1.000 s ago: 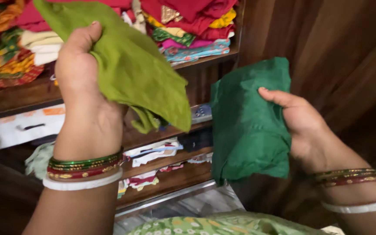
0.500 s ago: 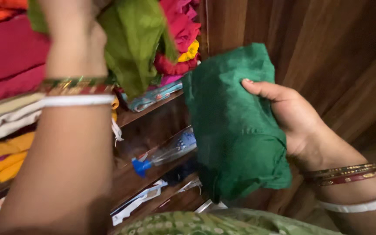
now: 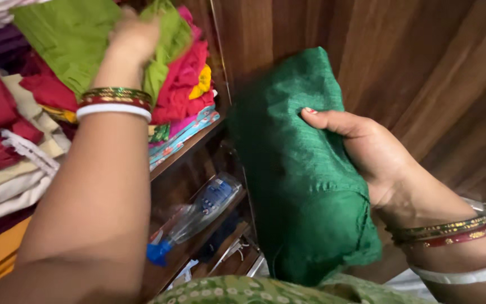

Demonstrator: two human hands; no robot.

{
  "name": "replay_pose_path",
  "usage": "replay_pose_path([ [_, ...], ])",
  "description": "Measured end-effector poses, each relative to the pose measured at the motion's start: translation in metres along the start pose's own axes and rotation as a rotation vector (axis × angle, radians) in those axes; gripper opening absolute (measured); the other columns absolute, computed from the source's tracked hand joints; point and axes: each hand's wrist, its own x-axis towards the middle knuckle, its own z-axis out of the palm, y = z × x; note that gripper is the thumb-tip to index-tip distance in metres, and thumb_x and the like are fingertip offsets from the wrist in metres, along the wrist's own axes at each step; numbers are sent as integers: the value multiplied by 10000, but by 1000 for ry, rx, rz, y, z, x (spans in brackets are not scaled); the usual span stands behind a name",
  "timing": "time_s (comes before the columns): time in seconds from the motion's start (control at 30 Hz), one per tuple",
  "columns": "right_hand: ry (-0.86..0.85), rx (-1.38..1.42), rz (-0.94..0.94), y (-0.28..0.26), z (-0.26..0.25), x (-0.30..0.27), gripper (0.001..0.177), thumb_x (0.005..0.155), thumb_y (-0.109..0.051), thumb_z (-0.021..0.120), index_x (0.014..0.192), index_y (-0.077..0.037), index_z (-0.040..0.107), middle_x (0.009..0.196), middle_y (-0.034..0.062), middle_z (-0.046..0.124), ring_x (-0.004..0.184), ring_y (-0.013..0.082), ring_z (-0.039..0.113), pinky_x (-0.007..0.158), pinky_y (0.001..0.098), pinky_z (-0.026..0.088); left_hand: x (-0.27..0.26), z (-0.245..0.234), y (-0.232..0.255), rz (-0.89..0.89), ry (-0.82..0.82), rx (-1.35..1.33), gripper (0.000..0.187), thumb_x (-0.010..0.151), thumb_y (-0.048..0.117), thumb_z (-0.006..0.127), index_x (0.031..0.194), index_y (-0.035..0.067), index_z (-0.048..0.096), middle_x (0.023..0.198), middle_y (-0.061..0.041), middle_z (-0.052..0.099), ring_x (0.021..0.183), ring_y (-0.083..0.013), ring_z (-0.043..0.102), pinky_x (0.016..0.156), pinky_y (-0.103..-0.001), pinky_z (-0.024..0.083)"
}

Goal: The person folds various colorful garments on a bed and places them into a wooden wardrobe. They handle items one at a time, including patterned and solid-colored fabrics, and arrange them in neat stacks on the wardrobe shelves.

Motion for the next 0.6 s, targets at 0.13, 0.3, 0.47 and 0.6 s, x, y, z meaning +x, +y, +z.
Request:
replay_pose_path([
  [0.13, 1, -13, 7, -1, -1, 1, 299, 902, -227, 696, 1091, 4, 721, 961, 135, 777, 784, 244, 758, 724, 409, 638, -26, -5, 17, -120, -189, 307, 749, 989, 632, 365, 1594, 203, 264, 1682, -88, 172, 1554, -415, -8, 1203, -698, -3],
  [0.3, 7, -24, 25, -5, 0, -2, 294, 911, -213, 702, 1102, 9, 715, 969, 139, 774, 790, 246, 757, 717, 407, 637, -44, -22, 30, -199, -279, 362, 747, 974, 671, 373, 1602, 276, 290, 1706, -34, 176, 1560, -483, -109, 1174, -772, -46],
  [0.47, -23, -39, 57, -11, -4, 0, 313, 904, -219, 698, 1117, 9, 716, 983, 134, 779, 805, 244, 757, 733, 405, 636, -25, -19, 16, -211, -283, 358, 730, 964, 657, 416, 1575, 268, 329, 1667, -71, 244, 1543, -484, 24, 1158, -794, 65],
  [0.6, -109, -56, 50, -9, -21, 14, 332, 909, -249, 697, 1136, -8, 721, 987, 125, 778, 808, 244, 751, 738, 407, 633, -20, -25, -8, 83, -107, -49, 629, 942, 485, 549, 1456, 121, 538, 1434, -149, 636, 1317, -351, 640, 1095, -478, 516],
])
